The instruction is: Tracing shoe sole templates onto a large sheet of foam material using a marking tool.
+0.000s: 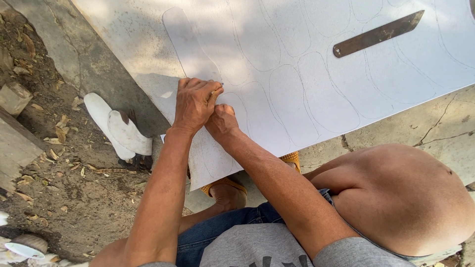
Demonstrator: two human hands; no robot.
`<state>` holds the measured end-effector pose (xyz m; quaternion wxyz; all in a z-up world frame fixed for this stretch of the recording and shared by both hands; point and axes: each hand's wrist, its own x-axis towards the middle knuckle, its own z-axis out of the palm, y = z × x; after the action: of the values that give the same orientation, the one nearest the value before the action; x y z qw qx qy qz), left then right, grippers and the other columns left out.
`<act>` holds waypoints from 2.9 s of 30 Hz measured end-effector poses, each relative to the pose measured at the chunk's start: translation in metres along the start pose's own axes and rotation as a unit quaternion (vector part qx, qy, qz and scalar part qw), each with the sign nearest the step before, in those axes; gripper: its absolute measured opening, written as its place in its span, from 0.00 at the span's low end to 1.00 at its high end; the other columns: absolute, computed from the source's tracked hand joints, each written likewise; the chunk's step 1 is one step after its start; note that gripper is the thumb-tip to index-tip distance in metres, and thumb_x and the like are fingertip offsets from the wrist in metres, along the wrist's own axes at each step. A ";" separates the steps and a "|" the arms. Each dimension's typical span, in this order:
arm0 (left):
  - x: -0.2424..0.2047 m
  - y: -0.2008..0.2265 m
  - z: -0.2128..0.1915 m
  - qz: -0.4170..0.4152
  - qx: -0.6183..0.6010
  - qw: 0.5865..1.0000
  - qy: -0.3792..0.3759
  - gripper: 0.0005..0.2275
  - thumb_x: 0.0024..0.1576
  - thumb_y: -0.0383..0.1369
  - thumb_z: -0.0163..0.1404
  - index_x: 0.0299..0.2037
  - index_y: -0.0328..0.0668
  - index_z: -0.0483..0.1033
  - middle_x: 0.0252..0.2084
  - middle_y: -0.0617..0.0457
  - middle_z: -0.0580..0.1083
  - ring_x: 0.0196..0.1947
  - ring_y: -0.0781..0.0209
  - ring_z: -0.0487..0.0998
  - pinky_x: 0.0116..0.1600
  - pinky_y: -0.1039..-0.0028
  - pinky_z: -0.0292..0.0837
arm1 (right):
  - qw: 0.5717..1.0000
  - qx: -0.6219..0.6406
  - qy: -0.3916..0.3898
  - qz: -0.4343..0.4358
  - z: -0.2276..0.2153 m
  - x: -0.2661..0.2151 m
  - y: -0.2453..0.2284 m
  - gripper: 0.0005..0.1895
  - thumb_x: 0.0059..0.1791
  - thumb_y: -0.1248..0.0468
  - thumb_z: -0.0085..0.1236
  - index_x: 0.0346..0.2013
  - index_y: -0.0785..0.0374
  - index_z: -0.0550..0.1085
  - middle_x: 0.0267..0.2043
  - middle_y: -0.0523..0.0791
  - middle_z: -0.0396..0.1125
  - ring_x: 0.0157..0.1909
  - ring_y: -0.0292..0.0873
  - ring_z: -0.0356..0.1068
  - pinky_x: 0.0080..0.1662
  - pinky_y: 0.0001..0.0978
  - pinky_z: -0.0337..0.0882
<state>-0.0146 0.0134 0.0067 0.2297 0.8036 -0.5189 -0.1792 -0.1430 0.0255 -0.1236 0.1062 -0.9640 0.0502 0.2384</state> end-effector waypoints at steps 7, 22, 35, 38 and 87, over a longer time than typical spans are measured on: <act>0.015 -0.015 0.002 -0.075 -0.088 0.992 0.056 0.09 0.68 0.42 0.54 0.41 0.51 0.81 0.30 0.52 0.80 0.38 0.48 0.82 0.56 0.59 0.65 | 0.999 -0.036 0.005 0.003 -0.124 -0.030 0.024 0.10 0.41 0.70 0.55 0.36 0.61 0.77 0.35 0.53 0.71 0.22 0.50 0.69 0.21 0.46 0.65; 0.026 -0.037 0.005 -0.087 -0.023 0.990 0.110 0.07 0.69 0.42 0.51 0.45 0.55 0.80 0.39 0.57 0.81 0.42 0.54 0.82 0.55 0.65 0.65 | 0.991 0.072 0.044 0.100 -0.102 0.001 0.027 0.18 0.50 0.68 0.49 0.54 0.70 0.73 0.63 0.60 0.56 0.32 0.52 0.76 0.34 0.46 0.72; 0.036 -0.042 -0.003 -0.102 -0.035 0.992 0.061 0.10 0.70 0.44 0.49 0.44 0.54 0.80 0.36 0.56 0.81 0.41 0.55 0.82 0.56 0.62 0.65 | 0.992 0.007 0.115 0.047 -0.106 -0.016 0.042 0.22 0.50 0.67 0.50 0.58 0.71 0.72 0.60 0.60 0.59 0.50 0.55 0.62 0.39 0.40 0.60; 0.041 -0.040 -0.008 -0.090 -0.023 0.993 0.080 0.10 0.70 0.44 0.49 0.44 0.55 0.80 0.39 0.58 0.81 0.41 0.52 0.82 0.53 0.63 0.67 | 0.994 0.011 0.105 0.033 -0.120 -0.013 0.044 0.19 0.50 0.68 0.50 0.54 0.72 0.74 0.57 0.60 0.61 0.57 0.61 0.60 0.47 0.45 0.59; 0.074 -0.076 -0.013 -0.078 0.010 0.996 0.047 0.03 0.65 0.35 0.55 0.43 0.54 0.82 0.41 0.57 0.82 0.45 0.59 0.82 0.62 0.66 0.58 | 0.989 0.100 0.012 0.112 -0.150 0.053 0.052 0.15 0.48 0.68 0.53 0.50 0.62 0.74 0.64 0.52 0.51 0.50 0.50 0.59 0.37 0.38 0.64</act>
<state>0.0789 -0.0250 -0.0282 0.2309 0.8513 -0.4454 -0.1537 -0.0371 -0.0620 -0.0286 0.1744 -0.9396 0.1829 0.2310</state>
